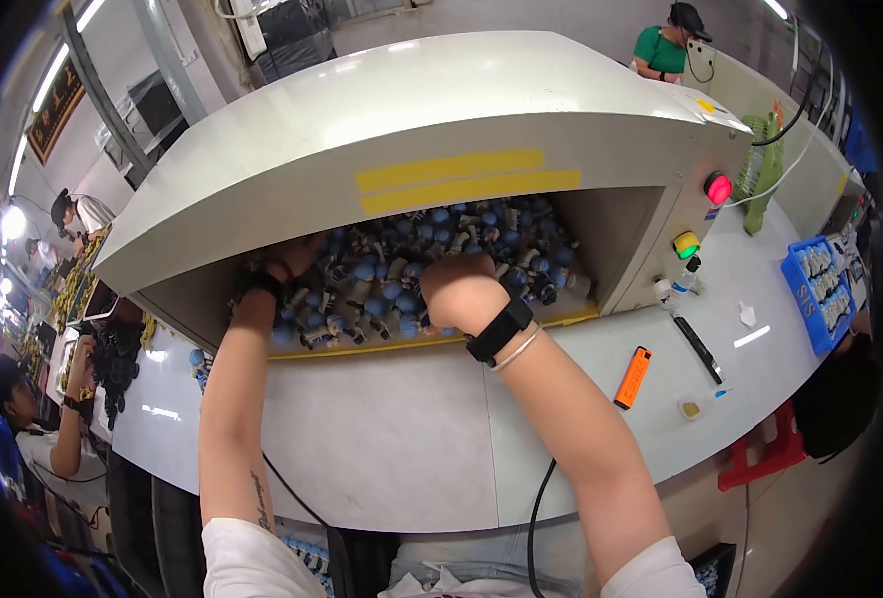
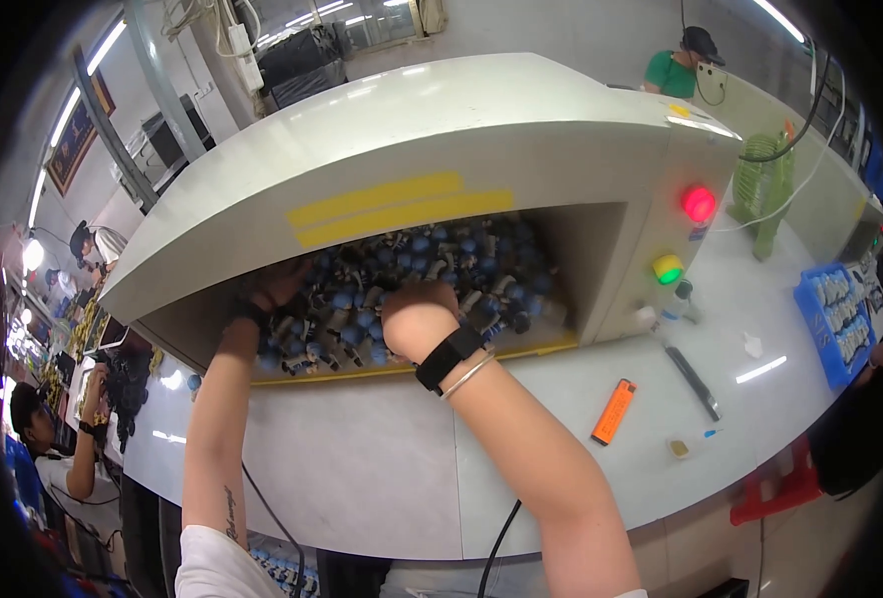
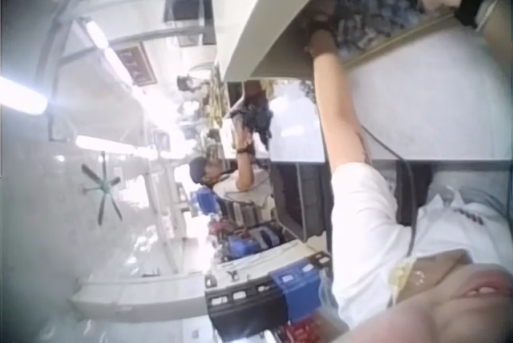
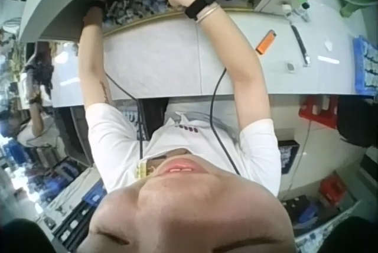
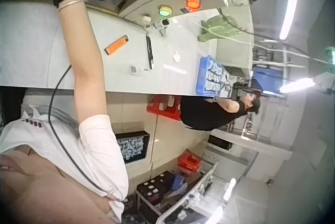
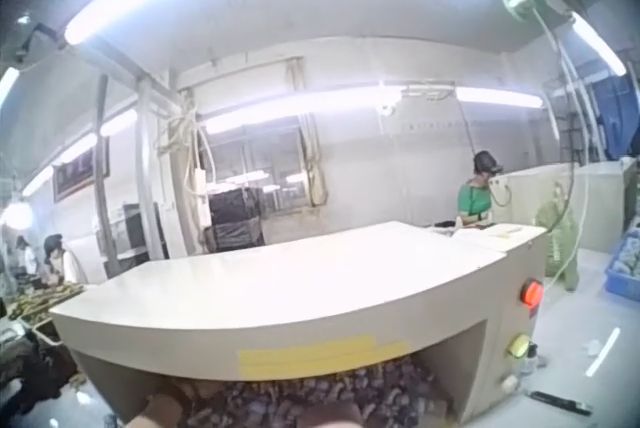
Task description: Assembling and gluing components of small plastic figurines at a manufacturing workstation.
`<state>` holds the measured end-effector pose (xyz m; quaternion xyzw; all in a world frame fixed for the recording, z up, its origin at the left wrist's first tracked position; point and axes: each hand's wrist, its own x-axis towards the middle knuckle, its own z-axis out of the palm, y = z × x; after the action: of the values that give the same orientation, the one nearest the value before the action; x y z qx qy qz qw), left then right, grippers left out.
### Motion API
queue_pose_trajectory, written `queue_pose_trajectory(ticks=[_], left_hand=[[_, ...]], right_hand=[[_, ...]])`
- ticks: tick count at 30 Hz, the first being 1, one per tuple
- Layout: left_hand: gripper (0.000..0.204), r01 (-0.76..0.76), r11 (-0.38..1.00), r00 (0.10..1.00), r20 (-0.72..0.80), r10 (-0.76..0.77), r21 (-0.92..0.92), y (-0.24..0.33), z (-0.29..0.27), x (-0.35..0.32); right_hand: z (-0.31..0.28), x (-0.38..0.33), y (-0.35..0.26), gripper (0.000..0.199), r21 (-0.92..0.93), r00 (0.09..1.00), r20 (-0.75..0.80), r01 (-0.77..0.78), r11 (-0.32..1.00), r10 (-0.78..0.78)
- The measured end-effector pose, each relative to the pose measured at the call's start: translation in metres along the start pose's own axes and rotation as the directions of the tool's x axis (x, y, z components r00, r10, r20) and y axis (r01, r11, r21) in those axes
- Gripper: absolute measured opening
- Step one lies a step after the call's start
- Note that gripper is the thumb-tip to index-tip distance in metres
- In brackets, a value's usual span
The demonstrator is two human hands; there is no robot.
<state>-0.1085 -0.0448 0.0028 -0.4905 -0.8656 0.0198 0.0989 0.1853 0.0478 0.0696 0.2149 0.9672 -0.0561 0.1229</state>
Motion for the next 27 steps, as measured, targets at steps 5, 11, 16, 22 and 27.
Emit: queue_pose_trajectory(ticks=[5,11,16,22,27], left_hand=[[0.052,0.026,0.988,0.995,0.088,-0.039,0.151,-0.016,0.004,0.035],[0.048,-0.120,0.976,0.992,0.015,0.124,-0.181,0.020,-0.023,0.006],[0.057,0.149,0.988,0.981,-0.131,-0.144,0.032,-0.041,0.061,0.016],[0.064,0.101,0.979,0.990,-0.079,-0.116,-0.174,0.009,-0.058,-0.029],[0.044,-0.293,0.934,0.956,-0.056,0.287,-0.206,0.078,-0.146,-0.203]], right_hand=[[0.009,-0.001,0.001,0.033,-0.016,0.993,-0.119,-0.004,1.000,0.002],[0.015,0.002,0.004,0.021,0.013,0.990,-0.134,-0.036,0.999,0.037],[0.009,-0.041,-0.016,0.032,-0.026,0.965,-0.257,0.056,0.998,-0.061],[-0.021,-0.232,0.014,0.030,0.185,0.269,-0.949,0.053,0.981,0.165],[-0.005,-0.348,0.145,0.039,-0.181,-0.143,-0.956,-0.405,0.896,-0.257]])
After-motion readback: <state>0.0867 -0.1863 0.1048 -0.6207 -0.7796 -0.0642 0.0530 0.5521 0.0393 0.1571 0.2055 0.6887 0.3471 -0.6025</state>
